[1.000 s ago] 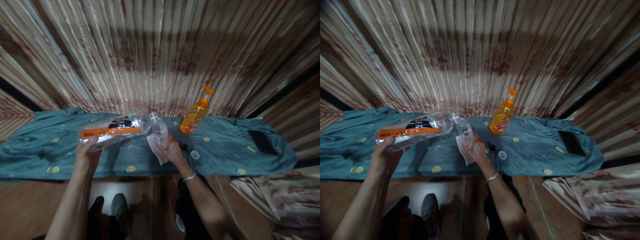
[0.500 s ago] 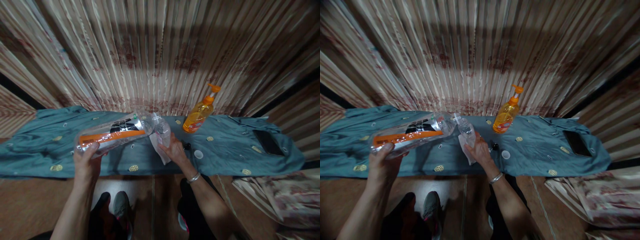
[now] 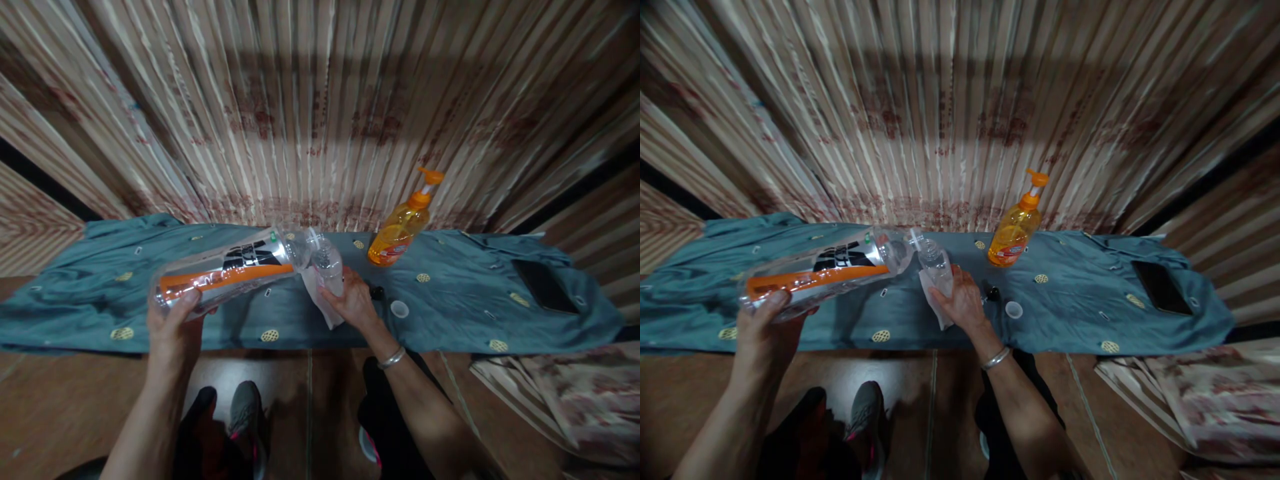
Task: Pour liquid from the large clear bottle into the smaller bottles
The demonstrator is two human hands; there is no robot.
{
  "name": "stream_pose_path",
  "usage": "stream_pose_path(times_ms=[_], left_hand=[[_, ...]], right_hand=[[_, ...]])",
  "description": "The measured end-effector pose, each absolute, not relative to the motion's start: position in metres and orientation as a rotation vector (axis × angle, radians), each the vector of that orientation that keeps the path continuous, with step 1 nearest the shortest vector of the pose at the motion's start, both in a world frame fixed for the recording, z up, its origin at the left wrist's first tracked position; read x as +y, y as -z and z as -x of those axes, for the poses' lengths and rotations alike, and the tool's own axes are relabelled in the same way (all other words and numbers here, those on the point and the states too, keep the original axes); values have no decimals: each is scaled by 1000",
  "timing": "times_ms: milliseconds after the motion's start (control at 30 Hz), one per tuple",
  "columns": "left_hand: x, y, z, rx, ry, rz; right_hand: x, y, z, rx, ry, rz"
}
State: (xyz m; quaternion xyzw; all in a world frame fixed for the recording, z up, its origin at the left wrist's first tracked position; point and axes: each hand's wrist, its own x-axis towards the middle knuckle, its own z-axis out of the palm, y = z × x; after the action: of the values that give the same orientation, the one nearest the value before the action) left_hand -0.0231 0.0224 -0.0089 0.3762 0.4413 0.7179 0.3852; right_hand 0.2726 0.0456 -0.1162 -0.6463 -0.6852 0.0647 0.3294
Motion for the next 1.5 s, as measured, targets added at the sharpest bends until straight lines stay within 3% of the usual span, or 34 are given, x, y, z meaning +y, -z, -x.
stream_pose_path(times_ms=[633,1500], left_hand=[[17,7,27,1133,-1823,-969],[15,11,22,1147,-1916,-919]], right_hand=[[39,98,-262,-1801,-208,1753],[42,112,-263,-1754,-172,1694]])
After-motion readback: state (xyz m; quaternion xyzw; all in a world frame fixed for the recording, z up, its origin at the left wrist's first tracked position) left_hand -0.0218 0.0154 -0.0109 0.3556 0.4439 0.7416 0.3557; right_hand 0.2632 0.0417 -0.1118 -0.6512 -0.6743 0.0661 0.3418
